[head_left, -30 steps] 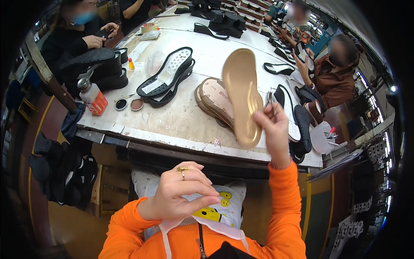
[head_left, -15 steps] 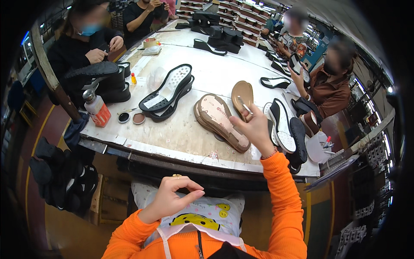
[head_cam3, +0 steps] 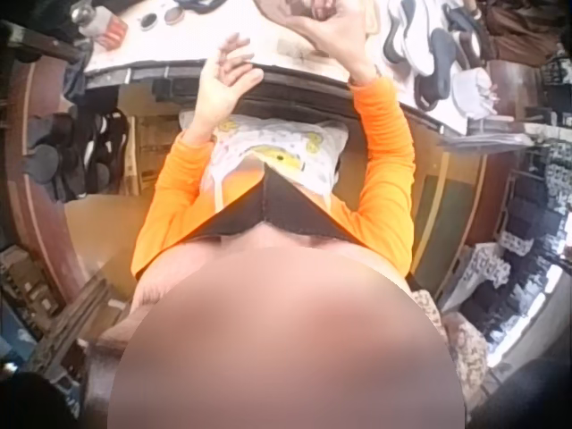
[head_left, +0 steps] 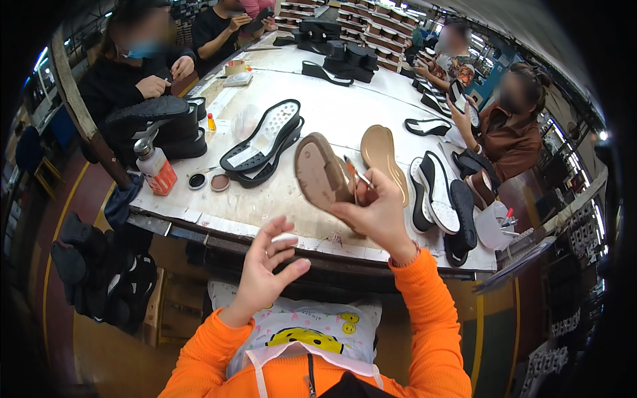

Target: The person uses a small metal tool to scrape and clean the edge of a shoe sole. They hold the sole in one hand and repeatedly scrape along its perimeter with the tool in the other hand, working on the same sole throughout the clip.

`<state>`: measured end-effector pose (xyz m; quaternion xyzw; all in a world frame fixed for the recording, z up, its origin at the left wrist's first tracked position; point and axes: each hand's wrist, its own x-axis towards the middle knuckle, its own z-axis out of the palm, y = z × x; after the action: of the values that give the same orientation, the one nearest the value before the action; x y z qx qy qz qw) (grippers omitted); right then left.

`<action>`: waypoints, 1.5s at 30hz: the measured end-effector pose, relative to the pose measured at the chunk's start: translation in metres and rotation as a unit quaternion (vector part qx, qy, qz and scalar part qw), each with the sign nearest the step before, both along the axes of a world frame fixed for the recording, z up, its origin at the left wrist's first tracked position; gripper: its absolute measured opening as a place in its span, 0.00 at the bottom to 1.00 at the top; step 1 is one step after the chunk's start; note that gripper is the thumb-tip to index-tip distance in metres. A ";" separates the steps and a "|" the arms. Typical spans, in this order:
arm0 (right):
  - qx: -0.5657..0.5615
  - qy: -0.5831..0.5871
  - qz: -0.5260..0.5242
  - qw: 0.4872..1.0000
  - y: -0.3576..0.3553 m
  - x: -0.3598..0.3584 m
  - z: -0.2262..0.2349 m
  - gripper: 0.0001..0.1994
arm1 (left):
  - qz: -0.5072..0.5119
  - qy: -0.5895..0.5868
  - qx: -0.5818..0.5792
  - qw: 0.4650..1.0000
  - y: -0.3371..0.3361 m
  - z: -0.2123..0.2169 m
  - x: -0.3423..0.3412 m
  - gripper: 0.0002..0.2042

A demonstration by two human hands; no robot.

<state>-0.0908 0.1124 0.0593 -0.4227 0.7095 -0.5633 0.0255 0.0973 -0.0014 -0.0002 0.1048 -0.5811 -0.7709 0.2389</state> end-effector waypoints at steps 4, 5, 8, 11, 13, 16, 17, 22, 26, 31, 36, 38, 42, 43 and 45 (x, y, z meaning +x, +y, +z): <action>0.028 -0.105 0.098 0.989 0.015 0.045 0.004 0.20 | -0.037 0.147 0.079 0.985 -0.016 0.015 -0.012 0.45; 0.042 -0.111 0.112 0.987 0.018 0.055 0.005 0.20 | -0.056 0.173 0.116 0.977 -0.018 0.017 -0.013 0.38; 0.008 -0.143 0.150 0.978 0.022 0.074 0.008 0.20 | -0.044 0.138 0.176 0.974 -0.021 0.018 -0.005 0.27; -0.063 -0.255 0.191 0.946 0.025 0.084 0.012 0.17 | -0.078 0.177 0.194 0.962 -0.021 0.009 0.003 0.24; -0.116 -0.336 0.202 0.912 0.029 0.090 0.015 0.15 | -0.113 0.181 0.215 0.953 -0.020 0.001 0.008 0.25; -0.121 -0.334 0.212 0.910 0.030 0.097 0.014 0.15 | -0.132 0.157 0.218 0.954 -0.015 -0.010 0.014 0.28; -0.126 -0.323 0.209 0.914 0.030 0.100 0.012 0.15 | -0.138 0.149 0.223 0.953 -0.012 -0.013 0.017 0.29; -0.061 -0.199 0.179 0.962 0.034 0.108 0.001 0.21 | -0.129 0.126 0.188 0.965 -0.005 -0.025 0.029 0.29; -0.059 -0.186 0.161 0.967 0.038 0.112 -0.008 0.20 | -0.151 0.129 0.109 0.974 -0.012 -0.018 0.037 0.26; -0.087 -0.166 0.155 0.970 0.040 0.120 -0.023 0.13 | -0.059 0.009 -0.052 0.997 -0.016 0.013 0.052 0.22; -0.081 -0.212 0.178 0.957 0.040 0.127 -0.026 0.12 | -0.047 0.052 -0.155 0.985 -0.014 0.020 0.045 0.15; -0.065 -0.273 0.203 0.938 0.044 0.123 -0.020 0.10 | -0.044 0.034 -0.117 0.992 -0.010 0.019 0.048 0.15; 0.064 -0.445 0.273 0.851 0.060 0.108 -0.003 0.12 | -0.047 0.006 -0.082 0.995 -0.007 0.016 0.052 0.14; 0.096 -0.466 0.281 0.834 0.062 0.106 -0.002 0.12 | -0.046 0.008 -0.083 0.995 -0.007 0.015 0.053 0.14; 0.133 -0.506 0.303 0.797 0.065 0.104 -0.002 0.14 | -0.047 0.017 -0.097 0.994 -0.007 0.014 0.052 0.14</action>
<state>0.0134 0.1776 0.0577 -0.2629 0.4992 -0.5607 0.6061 0.1498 -0.0083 0.0142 0.0404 -0.6534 -0.7226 0.2218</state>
